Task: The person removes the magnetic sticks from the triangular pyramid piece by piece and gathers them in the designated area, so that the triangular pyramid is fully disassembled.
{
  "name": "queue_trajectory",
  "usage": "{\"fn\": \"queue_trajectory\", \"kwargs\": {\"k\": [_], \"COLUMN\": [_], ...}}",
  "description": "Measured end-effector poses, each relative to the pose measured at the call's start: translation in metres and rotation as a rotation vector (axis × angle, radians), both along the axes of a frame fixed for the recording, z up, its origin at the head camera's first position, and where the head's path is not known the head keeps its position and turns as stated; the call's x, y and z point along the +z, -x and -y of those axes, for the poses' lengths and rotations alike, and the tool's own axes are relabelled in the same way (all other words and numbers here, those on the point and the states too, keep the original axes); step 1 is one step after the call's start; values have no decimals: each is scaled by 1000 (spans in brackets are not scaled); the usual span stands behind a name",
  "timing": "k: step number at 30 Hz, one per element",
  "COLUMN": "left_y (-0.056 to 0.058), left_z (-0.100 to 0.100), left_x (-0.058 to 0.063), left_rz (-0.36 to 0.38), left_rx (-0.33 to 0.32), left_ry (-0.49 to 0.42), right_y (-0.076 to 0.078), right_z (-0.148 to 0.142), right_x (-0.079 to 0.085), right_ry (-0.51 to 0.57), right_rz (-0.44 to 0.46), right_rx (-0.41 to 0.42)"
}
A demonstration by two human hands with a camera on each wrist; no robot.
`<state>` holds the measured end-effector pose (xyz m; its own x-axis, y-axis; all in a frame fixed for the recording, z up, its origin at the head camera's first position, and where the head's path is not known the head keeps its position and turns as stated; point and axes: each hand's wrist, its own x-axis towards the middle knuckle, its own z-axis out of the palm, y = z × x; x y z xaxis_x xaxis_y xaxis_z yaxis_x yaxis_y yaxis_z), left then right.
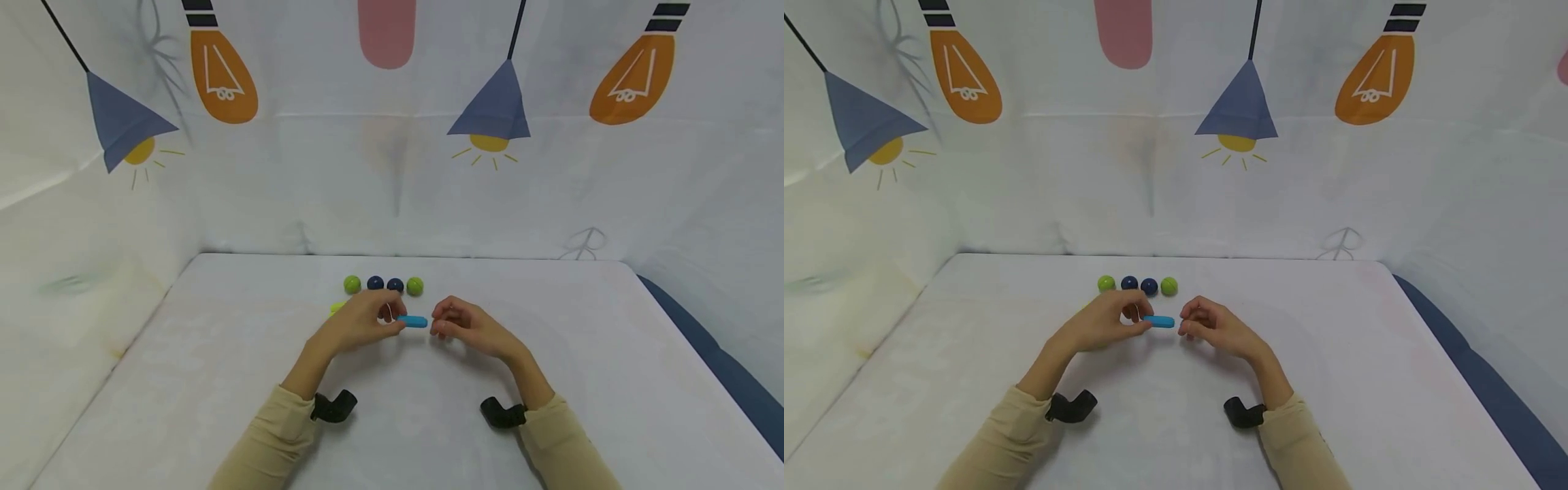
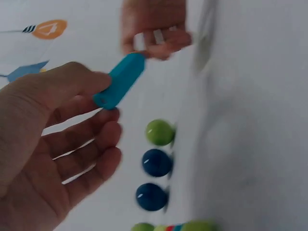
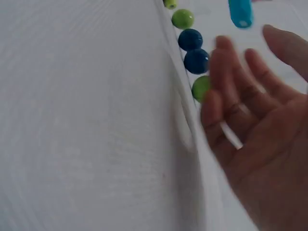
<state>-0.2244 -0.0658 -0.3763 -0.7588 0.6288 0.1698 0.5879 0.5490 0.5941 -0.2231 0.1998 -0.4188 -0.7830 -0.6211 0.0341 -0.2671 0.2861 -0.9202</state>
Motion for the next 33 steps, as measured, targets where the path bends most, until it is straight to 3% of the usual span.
{"fn": "queue_trajectory", "kwargs": {"k": [6, 15, 26, 33], "left_y": [0, -3, -5, -5], "left_z": [30, 66, 71, 70], "left_x": [14, 23, 22, 17], "left_rz": [88, 296, 414, 474], "left_rx": [-2, 60, 178, 221], "left_ry": [168, 335, 510, 546], "right_y": [2, 2, 2, 2], "right_z": [-2, -2, -2, -4], "right_x": [-6, -7, -8, -11], "right_ry": [-170, -183, -167, -149], "right_rz": [27, 18, 24, 31], "right_rx": [38, 26, 38, 47]}}
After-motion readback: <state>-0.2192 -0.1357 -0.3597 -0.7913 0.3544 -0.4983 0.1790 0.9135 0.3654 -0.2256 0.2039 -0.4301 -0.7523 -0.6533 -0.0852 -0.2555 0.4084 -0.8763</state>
